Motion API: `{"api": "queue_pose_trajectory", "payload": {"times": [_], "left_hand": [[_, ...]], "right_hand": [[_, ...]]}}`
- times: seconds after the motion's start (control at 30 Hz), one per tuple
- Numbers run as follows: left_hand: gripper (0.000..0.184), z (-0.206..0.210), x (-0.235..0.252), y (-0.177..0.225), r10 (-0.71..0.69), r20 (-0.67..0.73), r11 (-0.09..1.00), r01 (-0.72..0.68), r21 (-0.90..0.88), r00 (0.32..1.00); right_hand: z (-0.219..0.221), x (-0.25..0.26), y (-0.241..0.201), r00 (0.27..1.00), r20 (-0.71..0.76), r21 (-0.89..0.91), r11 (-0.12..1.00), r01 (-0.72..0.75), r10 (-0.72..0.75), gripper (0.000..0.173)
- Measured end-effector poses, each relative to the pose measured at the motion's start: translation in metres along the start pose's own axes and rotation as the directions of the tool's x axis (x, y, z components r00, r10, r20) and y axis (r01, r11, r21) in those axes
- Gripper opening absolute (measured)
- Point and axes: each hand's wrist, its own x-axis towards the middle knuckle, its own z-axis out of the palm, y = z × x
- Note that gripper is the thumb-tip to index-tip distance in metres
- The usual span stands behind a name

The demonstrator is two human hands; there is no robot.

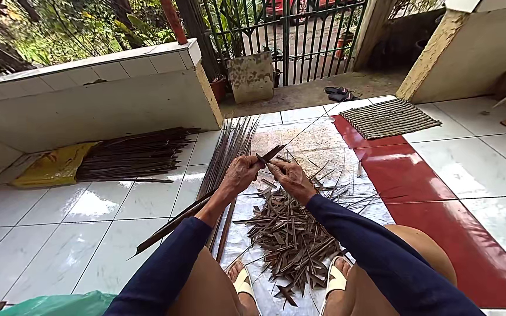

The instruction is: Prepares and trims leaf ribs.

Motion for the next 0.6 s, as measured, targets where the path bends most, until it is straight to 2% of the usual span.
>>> {"api": "queue_pose_trajectory", "payload": {"times": [0.13, 0.27, 0.37, 0.47, 0.6], "left_hand": [[0.035, 0.006, 0.001, 0.001, 0.043, -0.091, 0.98, -0.024, 0.198, 0.995], [0.03, 0.016, -0.004, 0.008, 0.113, -0.161, 0.91, -0.037, 0.413, 0.98], [0.029, 0.023, -0.006, 0.012, 0.165, -0.201, 0.864, -0.043, 0.502, 0.966], [0.028, 0.026, -0.007, 0.02, 0.179, -0.205, 0.834, -0.037, 0.551, 0.962], [0.025, 0.03, -0.007, 0.026, 0.193, -0.195, 0.793, -0.036, 0.609, 0.961]], "right_hand": [[0.0, 0.002, -0.003, 0.999, -0.02, -0.017, 0.999, -0.027, 0.027, 0.034], [-0.001, 0.002, -0.006, 0.997, -0.034, -0.042, 0.997, -0.065, 0.064, 0.036], [-0.001, 0.003, -0.003, 0.996, -0.054, -0.035, 0.997, -0.067, 0.065, 0.037], [-0.005, 0.002, -0.008, 0.992, -0.044, -0.024, 0.993, -0.115, 0.114, 0.037], [-0.005, 0.006, 0.0, 0.992, -0.071, -0.037, 0.993, -0.111, 0.108, 0.04]]}}
